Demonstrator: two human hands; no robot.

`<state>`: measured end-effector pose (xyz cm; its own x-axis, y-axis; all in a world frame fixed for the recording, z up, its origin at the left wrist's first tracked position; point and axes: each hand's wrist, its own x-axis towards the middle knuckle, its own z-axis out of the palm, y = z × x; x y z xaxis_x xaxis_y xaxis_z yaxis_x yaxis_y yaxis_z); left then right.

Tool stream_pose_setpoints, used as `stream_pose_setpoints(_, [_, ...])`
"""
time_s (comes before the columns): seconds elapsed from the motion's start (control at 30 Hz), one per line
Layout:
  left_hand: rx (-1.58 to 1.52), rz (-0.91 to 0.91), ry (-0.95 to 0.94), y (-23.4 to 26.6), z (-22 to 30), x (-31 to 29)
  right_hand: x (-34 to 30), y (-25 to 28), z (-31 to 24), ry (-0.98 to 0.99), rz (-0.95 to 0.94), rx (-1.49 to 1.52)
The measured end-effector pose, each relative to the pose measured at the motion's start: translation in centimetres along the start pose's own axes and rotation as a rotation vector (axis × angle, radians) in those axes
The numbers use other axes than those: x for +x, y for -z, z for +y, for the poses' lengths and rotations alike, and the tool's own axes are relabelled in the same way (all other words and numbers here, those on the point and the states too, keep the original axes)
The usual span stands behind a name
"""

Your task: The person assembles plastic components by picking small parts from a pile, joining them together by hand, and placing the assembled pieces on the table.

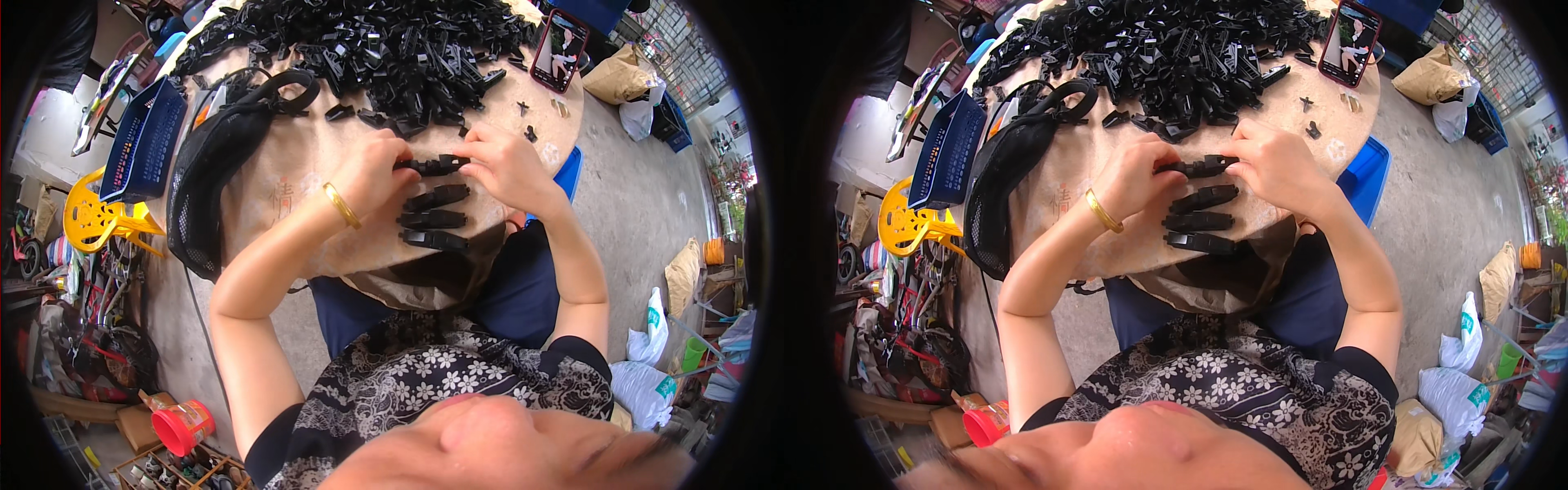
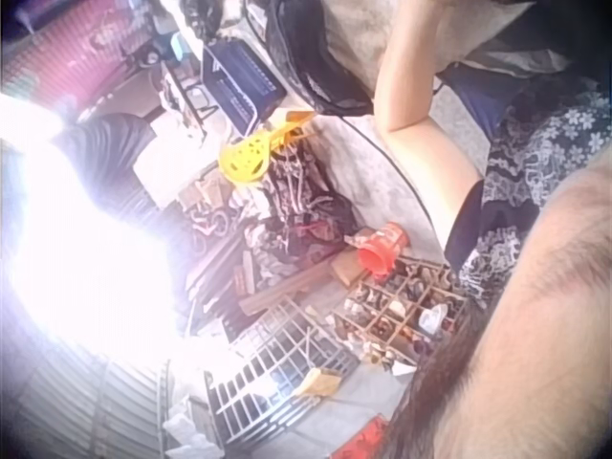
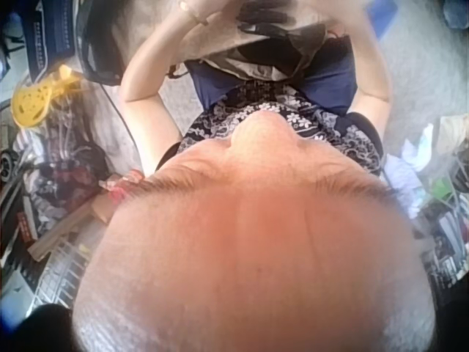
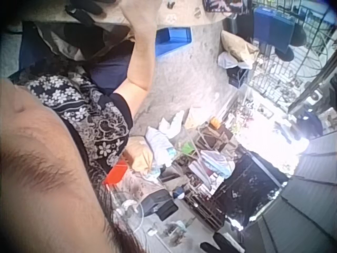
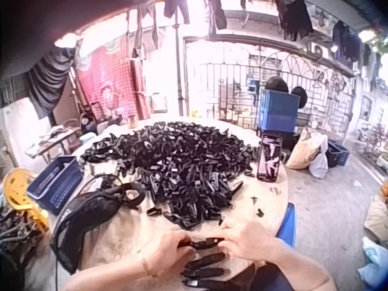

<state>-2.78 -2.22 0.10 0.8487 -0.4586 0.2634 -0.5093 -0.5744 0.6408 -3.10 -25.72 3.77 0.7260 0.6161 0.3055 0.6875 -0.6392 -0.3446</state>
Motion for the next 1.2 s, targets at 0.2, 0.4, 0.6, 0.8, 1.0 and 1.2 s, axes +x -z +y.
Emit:
stream_pose_setpoints(0.2, [-0.032, -0.012, -0.083, -0.5, 0.0, 0.2, 0.7, -0.4, -0.3, 0.014, -0.040, 0.042])
stream_pose_setpoints(0.4, [-0.036, -0.111, -0.149, 0.3, 0.0, 0.9, 0.5, -1.6, 0.4, 0.125, 0.003, 0.100])
stream_pose_setpoints(0.6, [0.226, 0.237, -0.069, 3.0, -3.6, 2.0, 0.3, 0.7, 1.0, 0.058, 0.186, -0.062])
stream_pose_setpoints(0.8, [0.352, 0.152, -0.093, 3.4, -4.7, 2.8, -0.4, -0.8, 2.7, -0.054, 0.091, -0.124])
stream_pose_setpoints(1.0, [0.324, 0.024, -0.061, 3.8, -3.5, 1.8, 0.4, -1.2, 2.3, 0.108, 0.149, -0.077])
stream_pose_setpoints(1.2, [0.259, -0.077, 0.001, 2.4, -0.6, 0.2, 0.4, -0.6, 1.0, -0.087, -0.035, 0.172])
